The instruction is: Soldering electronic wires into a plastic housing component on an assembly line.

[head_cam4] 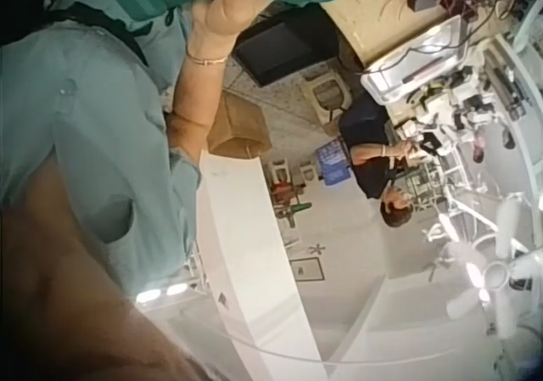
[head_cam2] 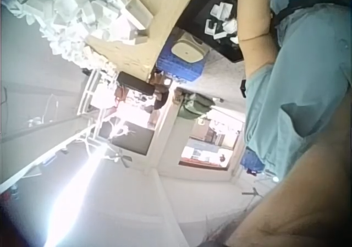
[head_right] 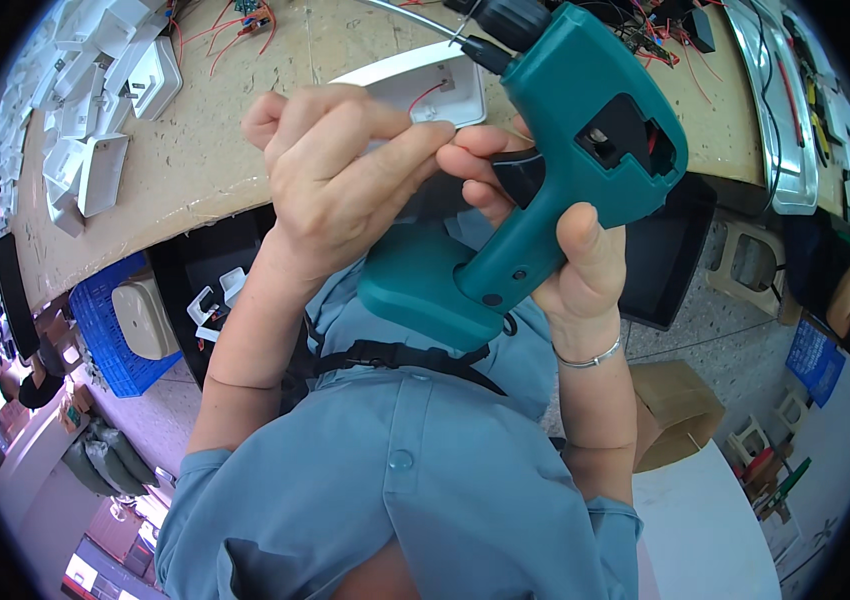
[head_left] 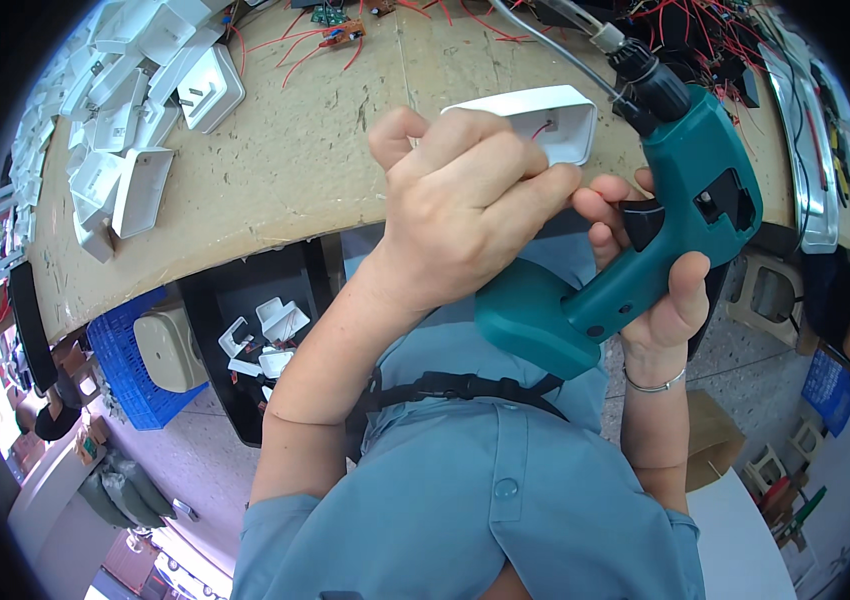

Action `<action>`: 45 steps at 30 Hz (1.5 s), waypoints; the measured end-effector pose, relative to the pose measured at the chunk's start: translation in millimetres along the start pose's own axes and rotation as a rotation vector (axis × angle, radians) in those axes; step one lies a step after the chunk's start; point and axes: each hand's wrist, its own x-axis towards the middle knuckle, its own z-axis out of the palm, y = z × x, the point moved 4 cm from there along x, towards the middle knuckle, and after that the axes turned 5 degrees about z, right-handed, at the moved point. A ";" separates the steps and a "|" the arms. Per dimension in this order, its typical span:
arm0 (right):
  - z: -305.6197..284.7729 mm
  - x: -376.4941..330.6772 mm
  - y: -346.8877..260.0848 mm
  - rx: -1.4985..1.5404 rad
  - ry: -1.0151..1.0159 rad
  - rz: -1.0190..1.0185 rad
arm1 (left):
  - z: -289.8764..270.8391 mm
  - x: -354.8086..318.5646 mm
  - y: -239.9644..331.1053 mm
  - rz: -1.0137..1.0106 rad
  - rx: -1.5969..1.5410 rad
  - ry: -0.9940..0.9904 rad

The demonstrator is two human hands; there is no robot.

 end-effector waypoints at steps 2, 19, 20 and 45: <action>-4.3 -1.3 -2.3 0.002 0.009 -0.002 | 0.5 -0.7 0.2 0.010 -0.061 -0.056; -16.6 -69.6 -38.9 -0.461 0.255 -0.183 | 3.3 -2.3 -0.2 -0.187 0.198 0.115; -14.5 -78.3 -40.4 -0.571 0.186 -0.166 | 4.0 -1.9 -1.8 -0.188 0.197 0.113; 8.1 -100.3 -10.7 -1.059 0.450 -0.064 | 19.2 -4.8 -11.8 -0.123 0.142 0.048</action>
